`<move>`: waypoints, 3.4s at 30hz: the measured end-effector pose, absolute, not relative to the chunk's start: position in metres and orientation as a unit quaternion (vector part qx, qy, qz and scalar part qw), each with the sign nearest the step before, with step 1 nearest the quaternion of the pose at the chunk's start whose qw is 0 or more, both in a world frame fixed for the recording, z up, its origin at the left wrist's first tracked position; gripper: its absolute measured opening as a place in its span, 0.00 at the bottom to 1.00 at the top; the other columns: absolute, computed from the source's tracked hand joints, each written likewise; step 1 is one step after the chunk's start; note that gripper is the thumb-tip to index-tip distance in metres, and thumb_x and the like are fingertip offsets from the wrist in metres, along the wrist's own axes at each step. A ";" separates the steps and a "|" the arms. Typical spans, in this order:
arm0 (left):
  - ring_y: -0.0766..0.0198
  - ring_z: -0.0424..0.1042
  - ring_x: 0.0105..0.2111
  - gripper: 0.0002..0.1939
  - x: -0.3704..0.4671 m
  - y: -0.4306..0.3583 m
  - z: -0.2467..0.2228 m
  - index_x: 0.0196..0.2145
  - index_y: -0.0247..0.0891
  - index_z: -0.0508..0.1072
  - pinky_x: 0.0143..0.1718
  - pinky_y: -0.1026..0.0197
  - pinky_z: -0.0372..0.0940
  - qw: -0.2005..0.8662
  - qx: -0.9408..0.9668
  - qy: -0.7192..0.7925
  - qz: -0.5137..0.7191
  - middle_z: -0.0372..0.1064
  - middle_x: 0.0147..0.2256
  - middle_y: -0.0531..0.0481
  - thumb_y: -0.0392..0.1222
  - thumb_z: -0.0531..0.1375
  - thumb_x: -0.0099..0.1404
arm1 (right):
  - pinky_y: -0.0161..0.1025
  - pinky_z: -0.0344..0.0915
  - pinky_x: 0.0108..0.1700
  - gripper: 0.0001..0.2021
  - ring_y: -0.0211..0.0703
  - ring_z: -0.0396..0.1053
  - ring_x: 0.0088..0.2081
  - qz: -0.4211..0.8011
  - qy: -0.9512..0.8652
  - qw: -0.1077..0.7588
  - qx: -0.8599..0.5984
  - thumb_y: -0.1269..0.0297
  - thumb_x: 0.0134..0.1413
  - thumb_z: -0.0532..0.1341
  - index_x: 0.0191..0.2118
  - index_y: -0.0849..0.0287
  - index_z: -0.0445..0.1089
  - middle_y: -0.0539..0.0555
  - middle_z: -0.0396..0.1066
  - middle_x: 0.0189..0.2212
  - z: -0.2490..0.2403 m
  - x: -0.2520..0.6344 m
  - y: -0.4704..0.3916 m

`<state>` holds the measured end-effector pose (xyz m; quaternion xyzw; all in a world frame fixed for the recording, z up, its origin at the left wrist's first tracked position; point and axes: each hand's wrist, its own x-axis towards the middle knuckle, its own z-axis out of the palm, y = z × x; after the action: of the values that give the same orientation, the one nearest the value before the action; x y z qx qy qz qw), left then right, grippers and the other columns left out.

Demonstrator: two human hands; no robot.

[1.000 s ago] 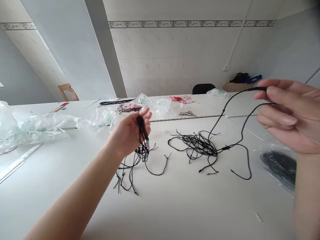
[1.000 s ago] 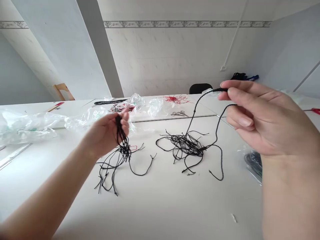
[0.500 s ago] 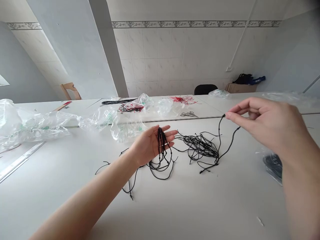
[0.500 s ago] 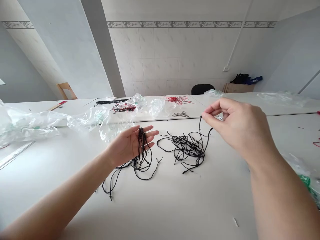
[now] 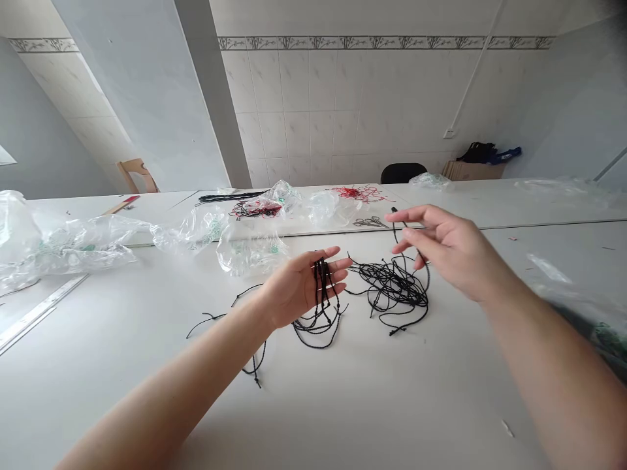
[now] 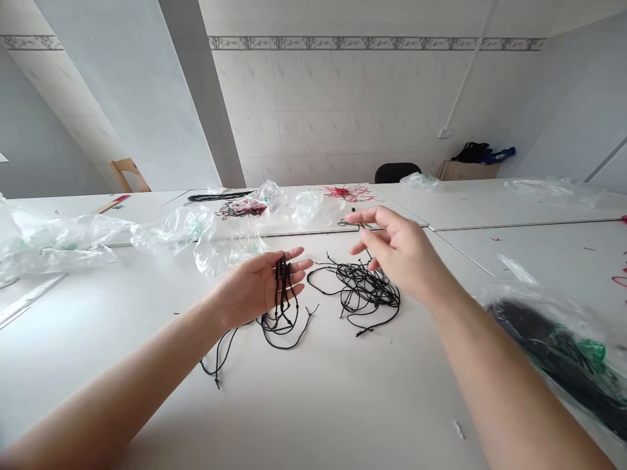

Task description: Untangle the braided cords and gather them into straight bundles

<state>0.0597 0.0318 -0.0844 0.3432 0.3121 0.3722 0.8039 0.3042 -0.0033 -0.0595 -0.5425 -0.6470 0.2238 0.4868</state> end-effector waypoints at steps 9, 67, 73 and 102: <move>0.51 0.73 0.54 0.15 0.062 0.030 -0.085 0.47 0.33 0.76 0.58 0.49 0.66 0.805 0.393 0.274 0.350 0.74 0.53 0.36 0.40 0.51 0.74 | 0.39 0.75 0.34 0.18 0.44 0.77 0.40 0.328 -0.750 0.321 -0.476 0.63 0.65 0.56 0.59 0.41 0.64 0.51 0.75 0.50 -0.068 0.264 -0.020; 0.52 0.71 0.50 0.14 0.056 0.032 -0.080 0.49 0.37 0.75 0.52 0.43 0.68 0.805 0.380 0.269 0.367 0.73 0.53 0.39 0.42 0.54 0.72 | 0.37 0.51 0.27 0.20 0.37 0.57 0.25 0.285 -0.707 0.332 -0.556 0.42 0.63 0.56 0.37 0.51 0.76 0.49 0.69 0.27 -0.085 0.263 -0.009; 0.55 0.72 0.44 0.14 0.058 0.030 -0.082 0.49 0.39 0.76 0.50 0.45 0.68 0.808 0.407 0.255 0.341 0.72 0.51 0.42 0.44 0.55 0.71 | 0.38 0.54 0.29 0.21 0.36 0.59 0.27 0.332 -0.703 0.352 -0.522 0.43 0.63 0.57 0.30 0.55 0.73 0.49 0.70 0.33 -0.089 0.250 -0.009; 0.54 0.77 0.38 0.17 0.057 0.033 -0.088 0.56 0.38 0.74 0.48 0.47 0.68 0.788 0.454 0.263 0.323 0.74 0.43 0.41 0.43 0.58 0.71 | 0.37 0.62 0.32 0.13 0.37 0.65 0.29 0.453 -0.670 0.336 -0.483 0.52 0.60 0.62 0.38 0.57 0.72 0.47 0.65 0.26 -0.089 0.247 -0.003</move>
<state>0.0570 0.0334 -0.0882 0.4542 0.2632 0.3225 0.7877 0.2470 -0.0028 -0.0895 -0.4830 -0.6697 0.4530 0.3362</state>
